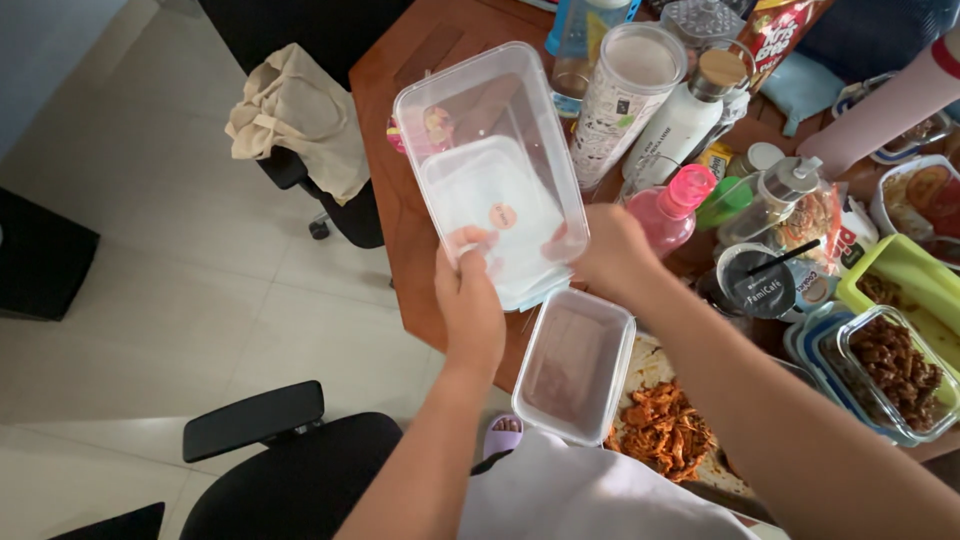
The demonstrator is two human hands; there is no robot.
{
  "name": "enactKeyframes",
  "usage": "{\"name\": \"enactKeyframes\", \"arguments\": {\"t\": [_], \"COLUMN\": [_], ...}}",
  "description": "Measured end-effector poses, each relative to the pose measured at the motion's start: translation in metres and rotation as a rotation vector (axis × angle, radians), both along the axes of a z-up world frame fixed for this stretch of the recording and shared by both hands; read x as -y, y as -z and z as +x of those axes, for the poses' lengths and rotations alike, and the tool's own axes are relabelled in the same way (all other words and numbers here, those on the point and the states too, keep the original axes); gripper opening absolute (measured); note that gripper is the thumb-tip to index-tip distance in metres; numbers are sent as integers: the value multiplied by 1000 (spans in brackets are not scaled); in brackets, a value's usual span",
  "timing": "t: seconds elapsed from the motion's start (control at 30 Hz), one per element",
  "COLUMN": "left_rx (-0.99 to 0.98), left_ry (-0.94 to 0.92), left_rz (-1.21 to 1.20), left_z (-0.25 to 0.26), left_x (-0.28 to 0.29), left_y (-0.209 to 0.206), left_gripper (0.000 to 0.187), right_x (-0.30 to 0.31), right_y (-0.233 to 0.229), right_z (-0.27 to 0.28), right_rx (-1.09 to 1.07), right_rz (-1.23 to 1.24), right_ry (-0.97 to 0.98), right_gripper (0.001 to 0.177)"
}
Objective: Packing cooked food from trays into plastic storage containers.
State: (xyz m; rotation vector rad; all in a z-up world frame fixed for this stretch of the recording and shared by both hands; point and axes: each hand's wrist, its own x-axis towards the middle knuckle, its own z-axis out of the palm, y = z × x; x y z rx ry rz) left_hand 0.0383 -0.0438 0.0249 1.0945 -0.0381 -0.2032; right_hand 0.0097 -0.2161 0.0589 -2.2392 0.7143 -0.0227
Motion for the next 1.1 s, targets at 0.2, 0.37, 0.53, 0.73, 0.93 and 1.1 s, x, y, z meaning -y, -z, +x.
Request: {"name": "enactKeyframes", "arguments": {"t": [0.2,0.37,0.53,0.73,0.93,1.1], "left_rx": [-33,-17,-10,43,7,-7], "left_ry": [-36,-20,-28,-23,-57,-71], "left_rz": [41,11,18,151,55,62], "left_z": [4,5,1,1,3,7], "left_x": [9,18,21,26,21,24], "left_y": [7,16,18,11,5,15], "left_gripper": [25,26,26,28,28,27], "right_x": [-11,-8,2,-7,-5,12], "right_y": [0,8,17,21,1,31], "right_z": [1,2,2,-1,-3,-1], "right_rx": [212,68,12,74,34,-13], "right_rz": [-126,42,156,293,83,-34], "right_ry": [-17,103,137,180,142,42], "right_gripper": [52,52,55,64,60,43]}}
